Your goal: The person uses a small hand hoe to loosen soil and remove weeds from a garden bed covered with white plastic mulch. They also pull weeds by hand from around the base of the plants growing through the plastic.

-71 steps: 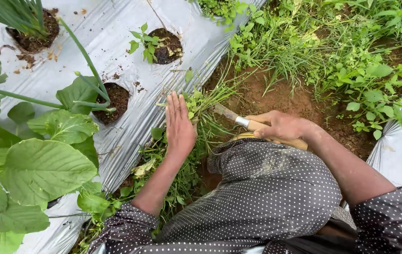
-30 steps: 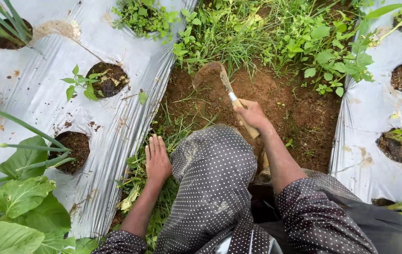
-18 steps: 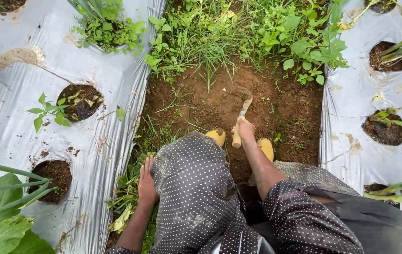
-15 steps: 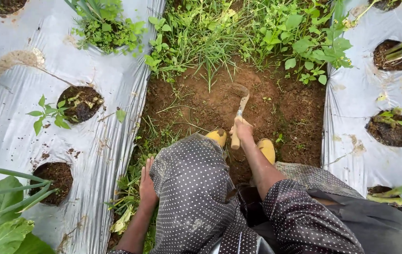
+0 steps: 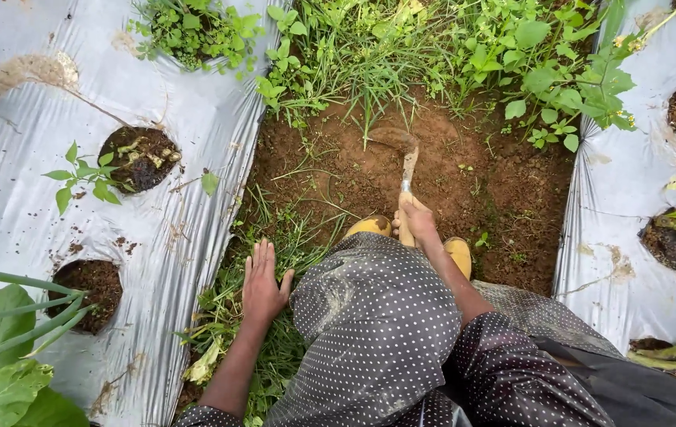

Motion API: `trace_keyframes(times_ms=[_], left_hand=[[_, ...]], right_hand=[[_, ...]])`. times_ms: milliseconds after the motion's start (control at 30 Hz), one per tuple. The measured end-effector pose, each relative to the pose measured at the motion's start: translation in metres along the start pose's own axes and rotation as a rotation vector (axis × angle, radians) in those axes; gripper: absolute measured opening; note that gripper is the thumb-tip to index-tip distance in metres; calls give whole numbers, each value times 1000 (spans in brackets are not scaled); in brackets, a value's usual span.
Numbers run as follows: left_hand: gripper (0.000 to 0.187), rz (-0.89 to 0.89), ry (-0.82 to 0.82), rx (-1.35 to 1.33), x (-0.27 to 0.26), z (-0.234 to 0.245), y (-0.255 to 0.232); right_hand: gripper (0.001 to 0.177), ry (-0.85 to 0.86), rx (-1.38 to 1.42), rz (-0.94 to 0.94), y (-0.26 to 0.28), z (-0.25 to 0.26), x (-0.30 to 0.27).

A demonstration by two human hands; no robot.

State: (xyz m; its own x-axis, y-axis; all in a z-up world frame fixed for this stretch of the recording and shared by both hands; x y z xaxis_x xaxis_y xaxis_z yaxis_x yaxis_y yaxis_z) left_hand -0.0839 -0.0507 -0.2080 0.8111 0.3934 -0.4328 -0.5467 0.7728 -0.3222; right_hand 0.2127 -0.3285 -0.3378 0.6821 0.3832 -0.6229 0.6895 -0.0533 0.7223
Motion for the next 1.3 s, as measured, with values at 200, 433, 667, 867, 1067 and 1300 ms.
trace_keyframes(times_ms=[200, 433, 667, 867, 1067, 1300], left_hand=[[71, -57, -192, -89, 0, 37, -25], [72, -55, -329, -49, 3, 39, -17], [73, -156, -488, -44, -5, 39, -17], [64, -387, -761, 51, -24, 26, -19], [64, -326, -612, 2, -48, 18, -17], [82, -204, -286, 41, -78, -16, 22]], right_hand=[[72, 286, -813, -233, 98, -136, -160], [60, 260, -925, -106, 58, -109, -102], [67, 356, -1074, -137, 33, -100, -58], [63, 707, -1181, -183, 83, -152, -117], [60, 680, -1327, -18, 134, -186, -151], [60, 108, -835, -55, 178, -131, -144]])
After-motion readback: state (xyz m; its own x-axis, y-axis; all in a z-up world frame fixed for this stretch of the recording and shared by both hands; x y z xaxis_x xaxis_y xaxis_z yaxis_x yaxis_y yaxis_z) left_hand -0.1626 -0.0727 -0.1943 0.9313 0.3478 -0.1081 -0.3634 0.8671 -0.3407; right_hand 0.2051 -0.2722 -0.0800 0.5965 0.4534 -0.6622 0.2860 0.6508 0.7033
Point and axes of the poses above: each hand's wrist, its own x-axis towards the middle knuckle, its own z-axis out of the back of the hand, y = z × x, the point moved 7 cm from there along x, towards the middle knuckle, and after that the axes turned 7 degrees about y, right-handed, at the moved point
